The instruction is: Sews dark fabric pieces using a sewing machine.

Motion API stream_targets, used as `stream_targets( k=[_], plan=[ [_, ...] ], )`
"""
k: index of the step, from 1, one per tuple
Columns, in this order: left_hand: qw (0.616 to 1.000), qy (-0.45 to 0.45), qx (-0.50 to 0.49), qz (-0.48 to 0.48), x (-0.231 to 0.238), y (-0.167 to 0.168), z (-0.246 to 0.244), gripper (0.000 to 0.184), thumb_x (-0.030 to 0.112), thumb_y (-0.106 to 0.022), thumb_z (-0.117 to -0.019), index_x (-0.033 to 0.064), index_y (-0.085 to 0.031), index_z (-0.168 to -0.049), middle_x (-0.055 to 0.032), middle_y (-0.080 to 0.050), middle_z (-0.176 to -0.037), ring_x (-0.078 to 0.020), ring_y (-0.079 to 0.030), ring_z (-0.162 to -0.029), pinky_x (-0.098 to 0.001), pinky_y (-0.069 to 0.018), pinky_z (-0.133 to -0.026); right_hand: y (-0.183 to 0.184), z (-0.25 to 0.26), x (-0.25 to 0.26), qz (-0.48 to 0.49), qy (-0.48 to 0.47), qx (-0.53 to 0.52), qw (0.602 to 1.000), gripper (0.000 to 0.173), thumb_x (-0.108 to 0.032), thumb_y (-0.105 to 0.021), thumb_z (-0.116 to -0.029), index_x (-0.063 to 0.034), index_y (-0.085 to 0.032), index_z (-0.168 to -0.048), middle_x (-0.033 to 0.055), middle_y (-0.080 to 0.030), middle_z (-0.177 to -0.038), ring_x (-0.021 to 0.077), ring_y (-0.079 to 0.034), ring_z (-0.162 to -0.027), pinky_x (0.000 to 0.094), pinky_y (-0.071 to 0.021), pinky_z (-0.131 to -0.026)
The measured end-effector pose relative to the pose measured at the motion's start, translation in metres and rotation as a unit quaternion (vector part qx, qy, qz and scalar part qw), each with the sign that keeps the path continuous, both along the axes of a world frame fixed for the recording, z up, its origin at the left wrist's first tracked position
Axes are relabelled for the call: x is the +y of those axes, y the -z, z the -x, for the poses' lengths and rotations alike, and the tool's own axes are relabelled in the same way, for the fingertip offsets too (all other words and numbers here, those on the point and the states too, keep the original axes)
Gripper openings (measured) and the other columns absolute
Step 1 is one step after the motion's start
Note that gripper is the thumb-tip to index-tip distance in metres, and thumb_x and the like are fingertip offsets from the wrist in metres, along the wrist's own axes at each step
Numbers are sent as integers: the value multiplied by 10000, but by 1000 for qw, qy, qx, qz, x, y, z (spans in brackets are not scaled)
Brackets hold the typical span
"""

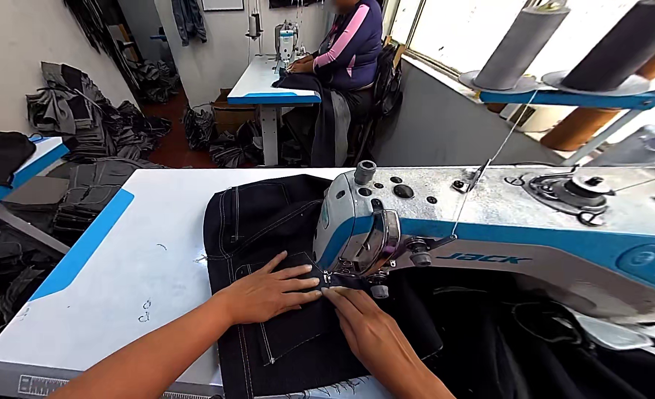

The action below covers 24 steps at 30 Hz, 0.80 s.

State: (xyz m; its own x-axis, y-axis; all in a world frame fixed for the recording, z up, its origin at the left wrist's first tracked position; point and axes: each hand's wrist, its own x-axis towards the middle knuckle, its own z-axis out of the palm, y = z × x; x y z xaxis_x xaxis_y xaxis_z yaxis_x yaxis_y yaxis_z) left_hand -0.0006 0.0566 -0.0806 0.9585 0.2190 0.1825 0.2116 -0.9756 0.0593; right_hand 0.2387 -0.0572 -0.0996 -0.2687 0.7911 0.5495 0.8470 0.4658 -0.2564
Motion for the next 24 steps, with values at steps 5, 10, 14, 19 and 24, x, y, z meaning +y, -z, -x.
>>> stream_targets(
  k=[5,10,14,19,24],
  plan=[
    [988,133,-37,-68,-4,1,-2,346,244,-469,-1093,148,-616,-1391,-96,-651,-1367,-272,-622,-1248,-406,-449,-1109,6,-5,-1,-5,-33,-3,999,307,10,-534,-886,-75,-778,-1051,83,-750,-1053,242,-728,-983,323,-604,-843],
    [998,46,-35,-30,-55,-4,-8,372,135,-528,-1003,15,-639,-1338,-146,-695,-1257,-305,-668,-1120,-376,-540,-961,14,-14,-27,-48,-63,-26,997,294,19,-519,-936,-90,-770,-1041,50,-758,-1040,205,-719,-1030,279,-577,-906],
    [981,-148,-20,-125,-108,-5,-41,269,33,-585,-915,-36,-707,-1144,-154,-735,-1062,-278,-730,-967,-342,-599,-831,11,-17,-25,-21,-64,-5,998,301,-6,-515,-924,-119,-774,-1029,37,-755,-1044,195,-715,-1040,273,-578,-904],
    [926,-288,-45,-239,-121,6,-77,244,16,-610,-875,-3,-761,-1066,-114,-710,-867,-232,-710,-761,-310,-588,-662,-3,-5,0,32,-14,67,997,262,-68,-524,-921,-73,-760,-1035,85,-741,-974,245,-735,-916,361,-612,-795],
    [912,-372,-130,111,-89,-12,-62,295,211,-530,-1040,35,-767,-1045,-131,-749,-930,-297,-738,-884,-475,-594,-779,-13,-3,10,165,-10,89,982,199,-70,-607,-918,-37,-756,-1045,140,-711,-988,290,-698,-839,452,-585,-759]
  ],
)
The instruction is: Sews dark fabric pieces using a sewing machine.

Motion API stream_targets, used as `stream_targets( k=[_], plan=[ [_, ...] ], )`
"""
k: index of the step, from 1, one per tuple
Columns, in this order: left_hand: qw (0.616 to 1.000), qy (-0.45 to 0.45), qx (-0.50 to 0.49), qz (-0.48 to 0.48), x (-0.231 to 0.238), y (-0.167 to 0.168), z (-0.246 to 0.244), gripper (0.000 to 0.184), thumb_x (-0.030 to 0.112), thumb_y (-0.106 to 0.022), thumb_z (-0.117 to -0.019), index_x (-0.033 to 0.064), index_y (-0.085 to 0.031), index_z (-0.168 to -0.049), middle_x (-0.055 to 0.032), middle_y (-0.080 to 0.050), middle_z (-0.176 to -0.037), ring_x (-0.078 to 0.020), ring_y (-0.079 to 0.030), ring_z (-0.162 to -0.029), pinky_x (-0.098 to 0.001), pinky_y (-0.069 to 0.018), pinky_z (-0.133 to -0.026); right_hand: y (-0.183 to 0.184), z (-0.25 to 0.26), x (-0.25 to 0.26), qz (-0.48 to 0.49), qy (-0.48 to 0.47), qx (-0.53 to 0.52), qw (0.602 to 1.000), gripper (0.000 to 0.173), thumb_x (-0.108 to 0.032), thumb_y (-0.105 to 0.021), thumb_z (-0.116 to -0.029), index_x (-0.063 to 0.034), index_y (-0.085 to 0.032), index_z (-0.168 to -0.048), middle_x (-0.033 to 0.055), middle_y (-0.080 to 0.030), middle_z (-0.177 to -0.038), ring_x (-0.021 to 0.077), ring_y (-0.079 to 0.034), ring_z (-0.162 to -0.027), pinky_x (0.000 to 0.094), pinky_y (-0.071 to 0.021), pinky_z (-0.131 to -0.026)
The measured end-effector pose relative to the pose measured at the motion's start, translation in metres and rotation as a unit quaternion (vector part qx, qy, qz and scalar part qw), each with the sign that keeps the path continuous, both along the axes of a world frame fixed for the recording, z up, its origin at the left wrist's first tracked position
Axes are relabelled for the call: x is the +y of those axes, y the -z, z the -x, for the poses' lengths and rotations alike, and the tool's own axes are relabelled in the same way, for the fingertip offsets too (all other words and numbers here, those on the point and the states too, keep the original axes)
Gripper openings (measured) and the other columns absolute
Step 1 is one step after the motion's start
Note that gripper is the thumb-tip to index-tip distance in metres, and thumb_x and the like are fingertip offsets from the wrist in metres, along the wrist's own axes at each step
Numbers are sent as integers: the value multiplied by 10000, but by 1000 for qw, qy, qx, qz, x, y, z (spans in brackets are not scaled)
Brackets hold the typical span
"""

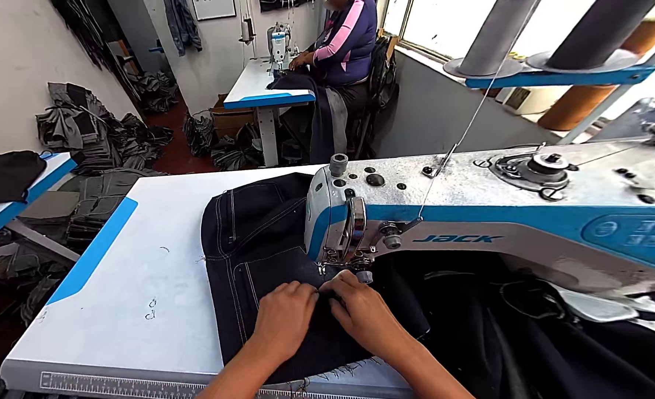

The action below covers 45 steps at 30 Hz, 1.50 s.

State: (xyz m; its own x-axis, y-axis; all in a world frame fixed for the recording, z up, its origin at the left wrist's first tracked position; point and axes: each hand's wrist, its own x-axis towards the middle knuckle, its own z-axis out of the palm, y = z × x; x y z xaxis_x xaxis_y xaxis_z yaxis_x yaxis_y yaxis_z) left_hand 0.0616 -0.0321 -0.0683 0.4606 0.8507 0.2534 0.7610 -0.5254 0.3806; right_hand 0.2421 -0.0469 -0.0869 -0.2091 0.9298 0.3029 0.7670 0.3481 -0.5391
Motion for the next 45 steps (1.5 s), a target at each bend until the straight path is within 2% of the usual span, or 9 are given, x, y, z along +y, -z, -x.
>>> stream_targets(
  k=[2,4,15,23,28,33,37,41,45],
  plan=[
    [976,10,-32,214,23,-17,13,355,285,-486,-1083,38,-727,-1165,-144,-725,-1070,-289,-682,-1023,-517,-503,-930,-2,-2,3,43,2,9,999,230,-233,-642,-979,-51,-746,-1074,126,-713,-971,271,-691,-808,457,-573,-756],
    [963,28,-36,265,36,-19,18,354,308,-491,-1084,48,-722,-1155,-123,-716,-1035,-258,-662,-981,-503,-485,-898,0,-2,7,49,15,20,999,243,-287,-657,-993,-65,-751,-1023,101,-699,-901,246,-681,-764,456,-561,-727],
    [970,16,-37,240,32,-9,19,296,381,-614,-1002,155,-728,-1155,-23,-738,-947,-167,-687,-861,-446,-528,-820,6,-7,12,91,30,135,986,184,-326,-670,-956,-181,-783,-942,-63,-657,-817,32,-593,-689,264,-506,-654],
    [972,6,-100,211,31,0,21,256,370,-623,-1000,157,-761,-1025,26,-725,-829,-87,-667,-754,-361,-528,-742,6,-7,12,83,22,124,989,217,-369,-633,-953,-198,-765,-927,-96,-636,-770,-10,-551,-643,217,-466,-615],
    [980,6,-69,189,28,-7,15,263,346,-608,-1017,140,-772,-1025,-6,-736,-869,-134,-685,-818,-413,-527,-777,7,-9,12,81,8,114,990,227,-343,-622,-959,-175,-773,-932,-75,-641,-793,1,-552,-651,214,-467,-617],
    [986,-1,-155,-69,14,24,9,118,250,-701,-887,182,-797,-880,71,-747,-823,-39,-703,-761,-231,-589,-684,10,-10,12,106,4,141,984,231,-320,-609,-965,-166,-779,-943,-64,-647,-817,11,-575,-690,230,-486,-652],
    [956,63,-45,-282,4,27,7,142,132,-661,-915,162,-798,-891,9,-715,-823,-171,-667,-790,-281,-540,-646,8,-10,13,124,6,139,983,225,-312,-601,-973,-165,-768,-940,-61,-625,-807,30,-567,-697,253,-475,-655],
    [936,68,27,-345,-3,26,3,200,61,-600,-927,111,-794,-927,-21,-696,-816,-186,-629,-727,-288,-499,-611,1,-12,12,132,-3,110,985,272,-295,-541,-1016,-154,-772,-993,-31,-657,-873,82,-610,-793,322,-498,-736],
    [931,68,27,-357,-3,29,3,204,44,-596,-929,108,-789,-913,-19,-698,-819,-177,-619,-706,-276,-490,-592,8,-10,12,82,5,91,992,323,-399,-552,-1005,-168,-768,-936,-51,-634,-803,63,-598,-732,294,-498,-688]
  ],
)
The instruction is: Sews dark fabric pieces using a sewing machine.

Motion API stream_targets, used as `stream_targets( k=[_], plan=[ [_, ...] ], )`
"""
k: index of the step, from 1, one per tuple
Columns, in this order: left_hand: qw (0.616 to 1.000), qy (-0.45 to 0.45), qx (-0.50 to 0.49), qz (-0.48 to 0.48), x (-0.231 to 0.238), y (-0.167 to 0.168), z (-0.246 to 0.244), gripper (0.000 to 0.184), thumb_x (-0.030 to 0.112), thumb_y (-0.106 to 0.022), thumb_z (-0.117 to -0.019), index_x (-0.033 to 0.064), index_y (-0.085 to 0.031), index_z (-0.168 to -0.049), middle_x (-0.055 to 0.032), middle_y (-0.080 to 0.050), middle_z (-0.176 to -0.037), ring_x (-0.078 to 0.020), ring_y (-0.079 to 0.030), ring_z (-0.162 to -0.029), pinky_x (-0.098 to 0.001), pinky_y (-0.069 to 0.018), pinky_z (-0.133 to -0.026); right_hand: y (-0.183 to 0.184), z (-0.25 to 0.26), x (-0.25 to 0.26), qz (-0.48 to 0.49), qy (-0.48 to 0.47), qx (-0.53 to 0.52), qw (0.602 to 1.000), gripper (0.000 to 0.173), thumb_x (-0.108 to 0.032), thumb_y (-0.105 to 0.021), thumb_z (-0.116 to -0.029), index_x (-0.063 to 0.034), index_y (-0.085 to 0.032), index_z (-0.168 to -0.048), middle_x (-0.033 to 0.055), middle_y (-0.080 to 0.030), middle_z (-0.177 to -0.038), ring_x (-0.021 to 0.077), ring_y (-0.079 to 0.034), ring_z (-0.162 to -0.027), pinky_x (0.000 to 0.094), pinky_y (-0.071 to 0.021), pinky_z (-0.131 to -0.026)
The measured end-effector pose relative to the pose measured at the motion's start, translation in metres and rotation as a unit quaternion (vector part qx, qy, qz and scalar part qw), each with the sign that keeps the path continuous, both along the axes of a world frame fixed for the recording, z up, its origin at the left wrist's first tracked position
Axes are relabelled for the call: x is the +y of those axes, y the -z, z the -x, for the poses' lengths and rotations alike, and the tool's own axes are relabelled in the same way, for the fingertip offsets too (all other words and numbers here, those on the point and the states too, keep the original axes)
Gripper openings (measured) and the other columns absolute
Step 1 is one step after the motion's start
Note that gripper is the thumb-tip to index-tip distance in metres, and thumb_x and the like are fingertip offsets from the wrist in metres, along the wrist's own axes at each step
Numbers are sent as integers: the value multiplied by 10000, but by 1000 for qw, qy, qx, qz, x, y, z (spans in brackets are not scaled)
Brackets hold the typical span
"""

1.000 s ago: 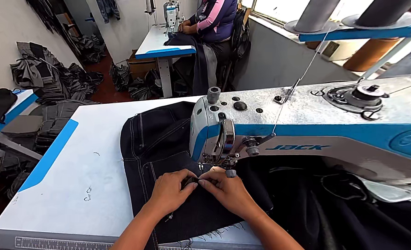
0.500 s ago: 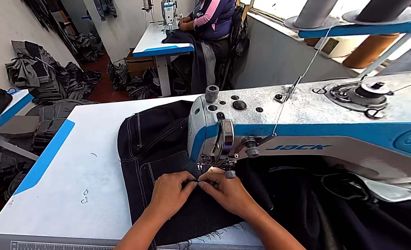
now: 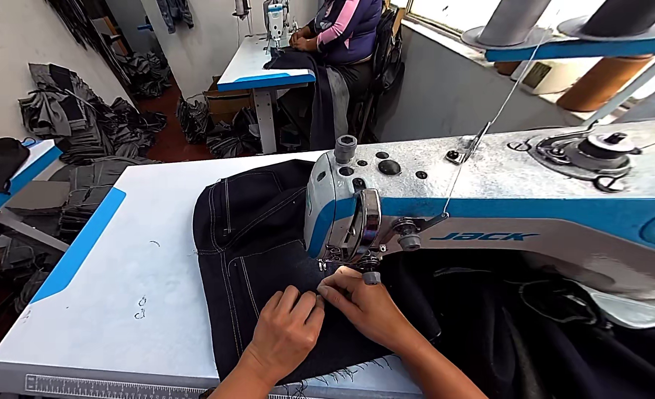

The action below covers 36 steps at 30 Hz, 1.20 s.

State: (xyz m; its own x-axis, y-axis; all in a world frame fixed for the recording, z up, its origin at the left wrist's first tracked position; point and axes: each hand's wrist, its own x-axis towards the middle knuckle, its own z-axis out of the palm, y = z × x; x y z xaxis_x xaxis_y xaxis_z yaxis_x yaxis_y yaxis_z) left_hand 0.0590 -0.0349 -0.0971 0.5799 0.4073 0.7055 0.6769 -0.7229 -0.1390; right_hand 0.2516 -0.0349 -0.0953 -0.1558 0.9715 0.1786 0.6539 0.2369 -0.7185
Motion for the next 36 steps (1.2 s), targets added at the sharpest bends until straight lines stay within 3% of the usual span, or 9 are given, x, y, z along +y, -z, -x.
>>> stream_targets(
  k=[3,6,9,11,18,22,25,30,36],
  plan=[
    [993,29,-62,98,1,3,3,145,126,-650,-928,116,-794,-946,-25,-711,-859,-167,-663,-773,-262,-556,-653,7,3,-1,-39,19,0,999,286,-374,-593,-974,-162,-775,-912,-51,-636,-776,61,-597,-691,288,-508,-660],
    [933,6,-190,306,0,-5,7,249,285,-698,-875,77,-754,-999,-50,-727,-925,-123,-704,-802,-267,-596,-711,10,4,-2,-59,26,10,998,291,-364,-579,-974,-162,-779,-911,-58,-635,-772,45,-580,-677,274,-494,-644],
    [872,-42,-182,453,5,-18,11,306,351,-666,-940,97,-776,-1071,-50,-727,-1008,-124,-690,-838,-278,-575,-752,11,3,-2,-62,22,20,998,287,-357,-582,-972,-158,-779,-912,-63,-633,-777,32,-568,-668,247,-480,-627],
    [860,-51,-160,481,8,-21,9,261,347,-664,-967,136,-805,-1027,-20,-734,-1021,-113,-673,-859,-285,-551,-781,13,2,-3,-80,19,17,996,287,-360,-578,-971,-167,-783,-914,-67,-650,-791,16,-586,-683,221,-494,-636],
    [959,-20,-117,258,4,2,2,149,222,-677,-909,146,-801,-874,11,-755,-905,-165,-714,-882,-318,-588,-741,6,6,-22,-272,0,-181,945,261,-291,-568,-986,-135,-769,-927,14,-741,-850,164,-734,-770,299,-594,-630],
    [947,-3,-53,317,-4,-9,19,220,263,-646,-961,128,-778,-1075,-25,-746,-1074,-208,-702,-1040,-353,-588,-868,4,9,-23,-305,-8,-218,927,237,-209,-565,-994,-111,-763,-908,26,-727,-811,174,-724,-737,285,-574,-592],
    [953,-23,-11,301,-20,-10,53,392,395,-635,-959,102,-719,-1206,-50,-727,-1186,-244,-663,-1176,-364,-553,-978,4,4,-20,-315,-40,-230,920,227,-176,-555,-999,-97,-755,-926,37,-727,-817,180,-722,-735,286,-574,-593],
    [962,14,-30,271,-29,-2,94,419,417,-641,-961,81,-714,-1200,-87,-727,-1227,-228,-636,-1267,-307,-514,-1050,3,-1,-18,-326,-66,-228,915,230,-159,-549,-993,-86,-757,-930,45,-731,-816,188,-722,-730,290,-574,-596],
    [987,53,11,154,-21,3,96,312,296,-597,-1000,43,-741,-1111,-110,-767,-1116,-240,-716,-1138,-335,-554,-1005,3,-4,-16,-336,-78,-226,911,243,-167,-541,-992,-89,-763,-928,43,-744,-829,183,-732,-752,289,-585,-625]
  ],
)
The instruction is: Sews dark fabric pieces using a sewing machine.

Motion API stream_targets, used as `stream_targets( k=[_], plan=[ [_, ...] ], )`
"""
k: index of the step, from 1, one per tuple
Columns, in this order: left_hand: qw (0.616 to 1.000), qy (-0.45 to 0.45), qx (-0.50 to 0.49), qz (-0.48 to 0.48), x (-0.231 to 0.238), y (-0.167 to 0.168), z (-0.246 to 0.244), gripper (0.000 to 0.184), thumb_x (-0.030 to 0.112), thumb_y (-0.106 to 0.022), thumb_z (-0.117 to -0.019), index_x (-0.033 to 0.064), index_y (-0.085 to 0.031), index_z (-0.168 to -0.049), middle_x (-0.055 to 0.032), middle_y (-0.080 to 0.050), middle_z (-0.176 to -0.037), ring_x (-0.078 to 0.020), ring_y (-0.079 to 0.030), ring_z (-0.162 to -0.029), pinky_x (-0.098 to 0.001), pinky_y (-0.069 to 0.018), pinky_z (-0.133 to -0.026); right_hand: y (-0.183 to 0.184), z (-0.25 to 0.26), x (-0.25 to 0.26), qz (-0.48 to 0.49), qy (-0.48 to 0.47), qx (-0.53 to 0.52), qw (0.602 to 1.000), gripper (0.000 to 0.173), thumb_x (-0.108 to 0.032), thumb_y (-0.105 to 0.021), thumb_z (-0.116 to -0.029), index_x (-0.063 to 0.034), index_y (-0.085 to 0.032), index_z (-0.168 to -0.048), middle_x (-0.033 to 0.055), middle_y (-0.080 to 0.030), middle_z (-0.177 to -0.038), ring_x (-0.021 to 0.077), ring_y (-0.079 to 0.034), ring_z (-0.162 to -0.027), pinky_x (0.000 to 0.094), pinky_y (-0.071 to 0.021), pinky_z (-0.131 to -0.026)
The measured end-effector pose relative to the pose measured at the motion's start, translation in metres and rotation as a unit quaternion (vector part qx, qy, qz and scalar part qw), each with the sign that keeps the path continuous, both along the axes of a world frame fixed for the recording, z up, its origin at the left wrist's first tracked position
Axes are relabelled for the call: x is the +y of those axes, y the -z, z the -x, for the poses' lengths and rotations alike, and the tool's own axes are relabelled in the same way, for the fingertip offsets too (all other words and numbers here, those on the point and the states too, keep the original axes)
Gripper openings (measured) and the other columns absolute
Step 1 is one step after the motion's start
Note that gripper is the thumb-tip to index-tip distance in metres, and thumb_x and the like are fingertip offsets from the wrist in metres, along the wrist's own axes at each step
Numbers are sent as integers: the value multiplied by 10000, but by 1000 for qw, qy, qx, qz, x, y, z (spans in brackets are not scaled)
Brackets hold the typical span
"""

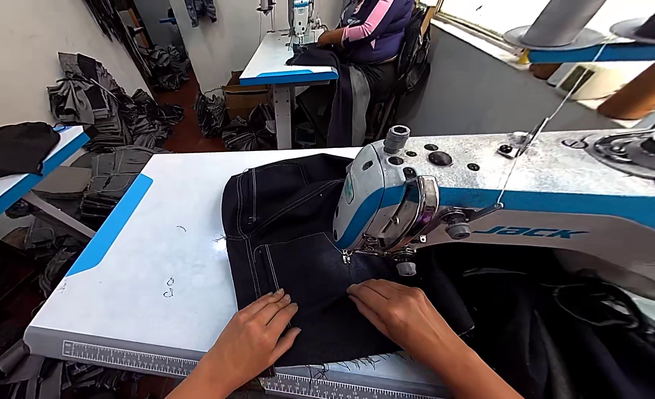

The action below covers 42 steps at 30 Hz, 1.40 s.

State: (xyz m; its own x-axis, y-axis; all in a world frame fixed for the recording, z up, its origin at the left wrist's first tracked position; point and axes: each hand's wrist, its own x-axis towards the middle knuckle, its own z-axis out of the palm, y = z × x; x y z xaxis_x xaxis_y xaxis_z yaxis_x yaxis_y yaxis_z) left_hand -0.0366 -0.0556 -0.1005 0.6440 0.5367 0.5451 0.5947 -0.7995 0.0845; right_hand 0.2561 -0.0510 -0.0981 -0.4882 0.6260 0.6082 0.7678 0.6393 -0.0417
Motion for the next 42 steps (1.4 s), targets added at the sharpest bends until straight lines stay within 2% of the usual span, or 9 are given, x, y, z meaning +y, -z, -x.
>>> stream_targets(
  k=[7,12,19,22,23,25,28,31,42],
  plan=[
    [996,44,5,-78,11,2,3,234,163,-573,-1024,12,-749,-1049,-130,-782,-1011,-236,-762,-1002,-320,-595,-917,0,-3,2,-6,-18,-4,1000,241,-160,-540,-987,-83,-761,-930,45,-747,-833,176,-736,-766,285,-590,-642],
    [976,112,56,-178,27,-9,9,230,-13,-499,-1004,-8,-717,-1076,-141,-776,-982,-216,-764,-890,-285,-603,-769,5,-3,2,-71,-45,-2,996,194,-104,-562,-991,-52,-741,-936,73,-745,-828,177,-726,-716,271,-548,-539],
    [976,74,206,21,11,-41,8,337,106,-549,-897,66,-736,-1174,-83,-753,-1156,-239,-731,-1061,-366,-604,-840,-4,10,-17,-25,12,-81,996,241,13,-521,-948,-42,-752,-990,75,-748,-904,209,-734,-784,287,-557,-538],
    [981,111,156,31,35,-45,-4,237,149,-541,-942,73,-760,-991,-61,-728,-834,-228,-726,-818,-360,-594,-726,1,12,-25,-25,42,-74,996,265,17,-519,-954,-42,-752,-1065,83,-760,-986,207,-748,-864,277,-574,-575],
    [983,127,134,14,47,-40,-11,230,146,-539,-972,87,-757,-1015,-42,-713,-819,-211,-713,-831,-343,-586,-789,3,13,-28,-26,54,-72,996,269,15,-521,-952,-46,-750,-1079,82,-760,-1007,204,-748,-882,272,-575,-584],
    [978,163,128,28,67,-30,-25,297,246,-494,-1062,128,-718,-1218,-57,-733,-1141,-240,-662,-1177,-396,-500,-1065,5,14,-31,-24,69,-63,995,284,13,-522,-949,-62,-751,-1099,73,-761,-1046,194,-747,-922,266,-583,-614],
    [950,185,200,153,88,-19,-36,528,479,-311,-1094,280,-426,-1570,-86,-349,-1653,-309,-229,-1563,-595,-157,-1249,9,8,-32,3,64,-22,998,314,7,-522,-942,-102,-757,-1118,56,-765,-1089,189,-744,-988,269,-600,-685],
    [939,177,219,195,90,-18,-36,561,569,-249,-1079,391,-311,-1607,-70,-197,-1712,-299,-92,-1593,-656,-53,-1234,11,0,-32,28,49,9,998,354,-4,-501,-944,-141,-748,-1157,36,-757,-1134,177,-727,-1044,261,-599,-755],
    [937,199,221,184,92,-18,-33,515,546,-246,-1087,444,-341,-1583,-73,-223,-1704,-327,-104,-1588,-684,-60,-1219,22,-1,-37,72,35,49,996,364,-40,-473,-996,-124,-704,-1265,66,-721,-1264,237,-648,-1241,310,-496,-1071]
  ],
)
